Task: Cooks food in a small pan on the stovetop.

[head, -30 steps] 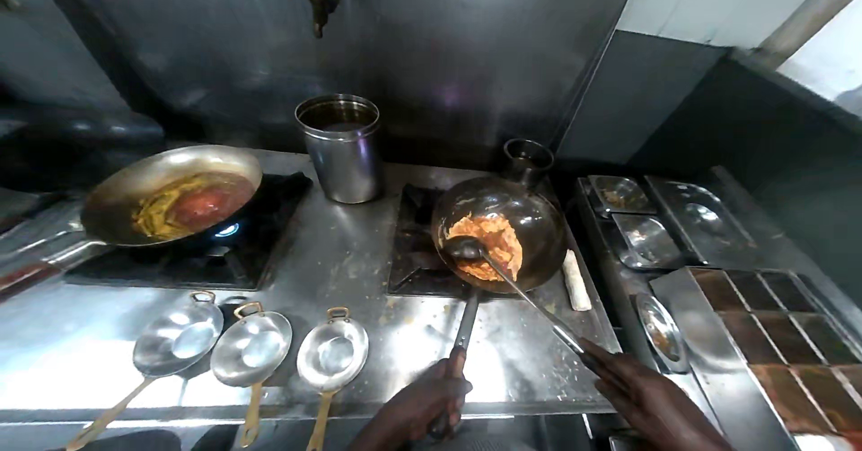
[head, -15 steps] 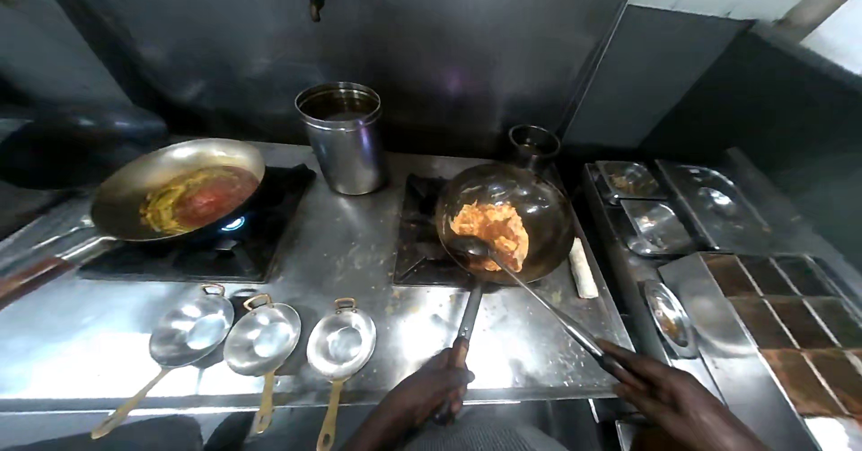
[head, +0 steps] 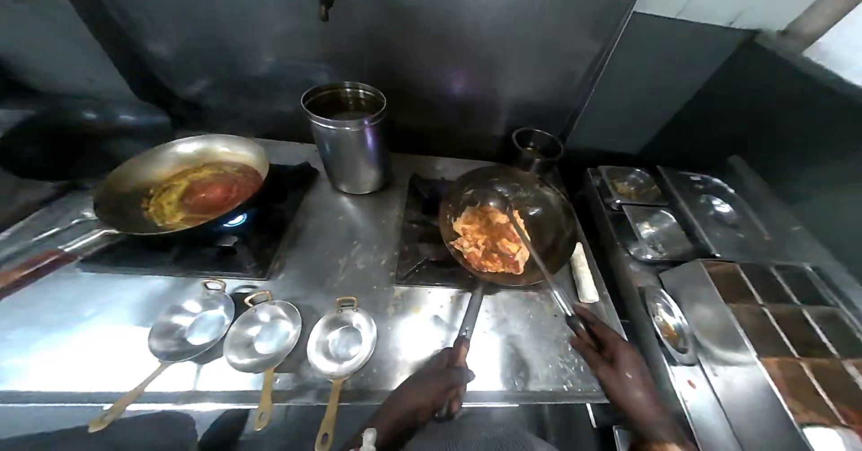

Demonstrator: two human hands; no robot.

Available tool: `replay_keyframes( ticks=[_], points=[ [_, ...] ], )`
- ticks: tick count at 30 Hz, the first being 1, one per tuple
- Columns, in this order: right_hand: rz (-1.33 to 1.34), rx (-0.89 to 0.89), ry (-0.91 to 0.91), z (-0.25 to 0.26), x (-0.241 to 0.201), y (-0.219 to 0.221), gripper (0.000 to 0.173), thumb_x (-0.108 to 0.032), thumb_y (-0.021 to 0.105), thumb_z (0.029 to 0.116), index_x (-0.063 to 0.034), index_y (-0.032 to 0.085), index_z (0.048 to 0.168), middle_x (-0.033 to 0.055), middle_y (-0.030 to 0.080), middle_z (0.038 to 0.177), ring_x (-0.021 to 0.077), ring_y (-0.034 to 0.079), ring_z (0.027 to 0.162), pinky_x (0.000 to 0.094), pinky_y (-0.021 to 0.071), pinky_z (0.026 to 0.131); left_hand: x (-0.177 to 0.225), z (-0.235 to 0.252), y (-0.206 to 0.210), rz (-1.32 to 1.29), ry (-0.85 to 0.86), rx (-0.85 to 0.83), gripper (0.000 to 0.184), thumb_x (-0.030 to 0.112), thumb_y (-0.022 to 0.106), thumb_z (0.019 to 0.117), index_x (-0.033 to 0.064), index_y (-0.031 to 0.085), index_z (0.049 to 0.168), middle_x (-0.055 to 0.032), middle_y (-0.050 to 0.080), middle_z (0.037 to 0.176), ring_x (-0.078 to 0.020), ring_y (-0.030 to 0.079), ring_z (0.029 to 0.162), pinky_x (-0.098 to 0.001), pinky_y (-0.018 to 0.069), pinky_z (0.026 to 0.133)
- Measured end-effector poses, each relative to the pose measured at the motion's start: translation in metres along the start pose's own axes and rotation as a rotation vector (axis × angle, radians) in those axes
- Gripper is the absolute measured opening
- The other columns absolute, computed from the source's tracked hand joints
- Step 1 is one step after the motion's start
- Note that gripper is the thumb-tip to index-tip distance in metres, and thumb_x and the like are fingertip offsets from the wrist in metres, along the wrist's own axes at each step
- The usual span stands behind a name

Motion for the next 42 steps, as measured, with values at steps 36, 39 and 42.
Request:
replay_keyframes(
  ticks=[36,39,42],
  points=[
    [-0.065,0.128,-0.063,0.015,0.004,-0.001,0.05,-0.028,0.063,0.1002,-0.0264,0.054,0.149,0.0035,0.069,0.127,0.0201,0.071,0.101,0.0498,0.0591,0.088,-0.003,0.019,0.0,-0.031,0.063,0.008,0.037,0.024,0.064,0.099,0.0092,0.047,0.129,-0.0042,0.059,0.078,-0.0133,0.059,0.057,-0.0266,0.0523,0.051],
    [-0.18,0.156,-0.037,0.025,0.006,-0.002,0.05,-0.025,0.064,0.1008,-0.0239,0.054,0.15,0.0107,0.068,0.13,0.0303,0.07,0.106,0.0588,0.0555,0.091,-0.006,0.017,0.002,-0.069,0.054,0.015,0.036,0.021,0.063,0.0994,0.0092,0.046,0.129,-0.0036,0.058,0.078,-0.0124,0.058,0.056,-0.0256,0.0521,0.05],
    [-0.224,0.205,-0.088,0.024,0.004,-0.003,0.05,-0.025,0.064,0.0998,-0.0234,0.055,0.149,0.0123,0.069,0.124,0.0317,0.071,0.099,0.0592,0.0571,0.085,-0.003,0.019,0.001,-0.075,0.059,0.018,0.034,0.022,0.062,0.0997,0.0094,0.046,0.127,-0.0034,0.057,0.077,-0.012,0.057,0.056,-0.0252,0.0516,0.05]
  ],
)
Point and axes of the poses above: each hand's wrist, its own z-axis towards the middle knuckle, its own y-axis out of the palm, x = y × z, the point moved 10 cm from there along z, towards the middle knuckle
